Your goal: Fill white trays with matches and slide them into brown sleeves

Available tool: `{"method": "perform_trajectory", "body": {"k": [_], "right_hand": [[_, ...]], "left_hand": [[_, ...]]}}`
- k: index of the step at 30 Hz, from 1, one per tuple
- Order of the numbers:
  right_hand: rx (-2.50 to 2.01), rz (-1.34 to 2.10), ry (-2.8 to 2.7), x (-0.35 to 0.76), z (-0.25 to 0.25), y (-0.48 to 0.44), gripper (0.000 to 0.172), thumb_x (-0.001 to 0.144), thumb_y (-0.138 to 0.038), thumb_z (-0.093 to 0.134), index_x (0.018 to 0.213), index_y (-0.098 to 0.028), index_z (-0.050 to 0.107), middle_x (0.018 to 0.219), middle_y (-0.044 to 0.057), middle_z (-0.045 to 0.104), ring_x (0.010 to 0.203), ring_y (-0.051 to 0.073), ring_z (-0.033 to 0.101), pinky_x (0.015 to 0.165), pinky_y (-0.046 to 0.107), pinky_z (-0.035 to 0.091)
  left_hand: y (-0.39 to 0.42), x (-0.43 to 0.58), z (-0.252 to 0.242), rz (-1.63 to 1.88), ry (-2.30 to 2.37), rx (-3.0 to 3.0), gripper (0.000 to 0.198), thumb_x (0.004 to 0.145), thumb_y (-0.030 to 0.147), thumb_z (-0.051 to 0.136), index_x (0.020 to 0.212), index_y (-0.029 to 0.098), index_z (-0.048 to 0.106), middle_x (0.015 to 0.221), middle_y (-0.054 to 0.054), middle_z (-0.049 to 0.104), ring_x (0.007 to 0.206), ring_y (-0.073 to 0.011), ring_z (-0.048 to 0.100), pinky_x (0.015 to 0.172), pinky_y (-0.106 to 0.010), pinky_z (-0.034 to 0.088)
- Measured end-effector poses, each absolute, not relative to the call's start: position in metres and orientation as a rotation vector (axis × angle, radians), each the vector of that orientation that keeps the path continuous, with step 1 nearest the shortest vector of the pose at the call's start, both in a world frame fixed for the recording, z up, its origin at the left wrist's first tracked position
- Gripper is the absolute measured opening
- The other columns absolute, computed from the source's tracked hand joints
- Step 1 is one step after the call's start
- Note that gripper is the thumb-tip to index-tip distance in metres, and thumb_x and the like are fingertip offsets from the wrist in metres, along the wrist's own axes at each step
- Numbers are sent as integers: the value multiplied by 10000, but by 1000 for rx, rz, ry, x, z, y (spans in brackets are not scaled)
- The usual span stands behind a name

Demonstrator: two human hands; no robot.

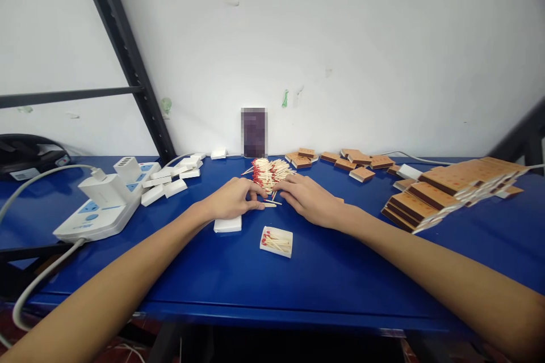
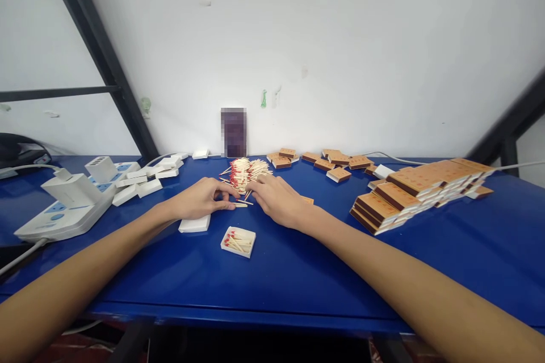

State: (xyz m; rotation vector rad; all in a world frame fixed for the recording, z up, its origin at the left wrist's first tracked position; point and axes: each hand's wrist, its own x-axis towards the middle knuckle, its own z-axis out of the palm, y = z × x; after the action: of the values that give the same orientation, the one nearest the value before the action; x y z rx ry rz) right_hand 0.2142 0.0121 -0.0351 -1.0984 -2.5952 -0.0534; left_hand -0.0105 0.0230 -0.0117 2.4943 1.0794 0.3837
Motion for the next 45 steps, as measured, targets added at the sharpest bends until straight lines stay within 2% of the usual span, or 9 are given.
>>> {"method": "perform_trajectory", "body": {"k": [8, 17, 21, 24, 29, 32, 38, 43, 45], "right_hand": [[-1090, -75, -2658, 223, -34, 7, 269, 956, -168, 430, 1119, -189, 643, 1084, 108, 635, 971, 236, 577, 816, 374, 403], [-1140, 21, -2659, 224, -30, -3, 250, 950, -171, 443, 1098, -186, 644, 1095, 100, 638, 993, 235, 574, 844, 389, 405], [-1162, 28, -2656, 222, -28, -4, 253, 945, -173, 442, 1105, -197, 637, 1079, 99, 619, 948, 230, 563, 801, 372, 401], [-1129, 25, -2663, 223, -28, -4, 222, 941, -163, 425, 1020, -189, 630, 1021, 87, 611, 885, 211, 555, 770, 357, 393], [-1088, 87, -2644, 227, -25, -6, 127, 864, -123, 490, 807, -186, 584, 883, 49, 617, 813, 185, 550, 747, 324, 395], [-1027, 141, -2633, 223, -23, -11, 143, 852, -114, 492, 775, -181, 592, 840, 46, 625, 786, 176, 550, 740, 314, 406], [-887, 207, -2577, 214, -24, -9, 187, 885, -111, 466, 838, -178, 634, 842, 40, 664, 784, 170, 579, 754, 310, 436], [-1080, -59, -2570, 227, -30, 13, 277, 928, -128, 449, 1127, -170, 637, 1067, 116, 638, 996, 244, 572, 833, 369, 437], [-1123, -139, -2633, 229, -31, 18, 268, 960, -183, 438, 1124, -175, 650, 1057, 129, 615, 981, 262, 555, 806, 383, 429]], "left_hand": [[17, -7, -11, 346, 1026, 2493, 161, 833, 331, 675, 855, 185, 741, 693, 23, 669, 596, -96, 535, 603, -218, 369], [10, 0, -12, 384, 992, 2515, 150, 827, 318, 688, 826, 179, 745, 659, 27, 641, 569, -87, 521, 584, -222, 361], [5, 4, -11, 402, 977, 2579, 160, 824, 340, 692, 820, 189, 746, 730, 9, 646, 654, -110, 542, 610, -233, 369], [6, 2, -8, 458, 984, 2590, 180, 817, 360, 692, 842, 186, 728, 792, 0, 667, 708, -126, 556, 643, -241, 388], [22, -15, -6, 583, 1206, 2719, 213, 902, 317, 545, 927, 200, 721, 771, -10, 659, 716, -149, 564, 678, -274, 380], [29, -20, -10, 505, 1273, 2784, 196, 880, 326, 576, 926, 213, 729, 826, -20, 675, 761, -167, 584, 720, -289, 387], [29, -11, -16, 436, 1188, 2703, 125, 831, 249, 603, 823, 203, 719, 830, 1, 697, 747, -146, 596, 711, -260, 398], [28, -11, -13, 368, 1286, 2704, 133, 805, 208, 571, 789, 185, 701, 771, -2, 683, 717, -149, 585, 668, -261, 372], [28, -12, -12, 348, 1331, 2703, 143, 805, 211, 563, 792, 185, 703, 769, -6, 685, 723, -156, 588, 674, -268, 367]]}}
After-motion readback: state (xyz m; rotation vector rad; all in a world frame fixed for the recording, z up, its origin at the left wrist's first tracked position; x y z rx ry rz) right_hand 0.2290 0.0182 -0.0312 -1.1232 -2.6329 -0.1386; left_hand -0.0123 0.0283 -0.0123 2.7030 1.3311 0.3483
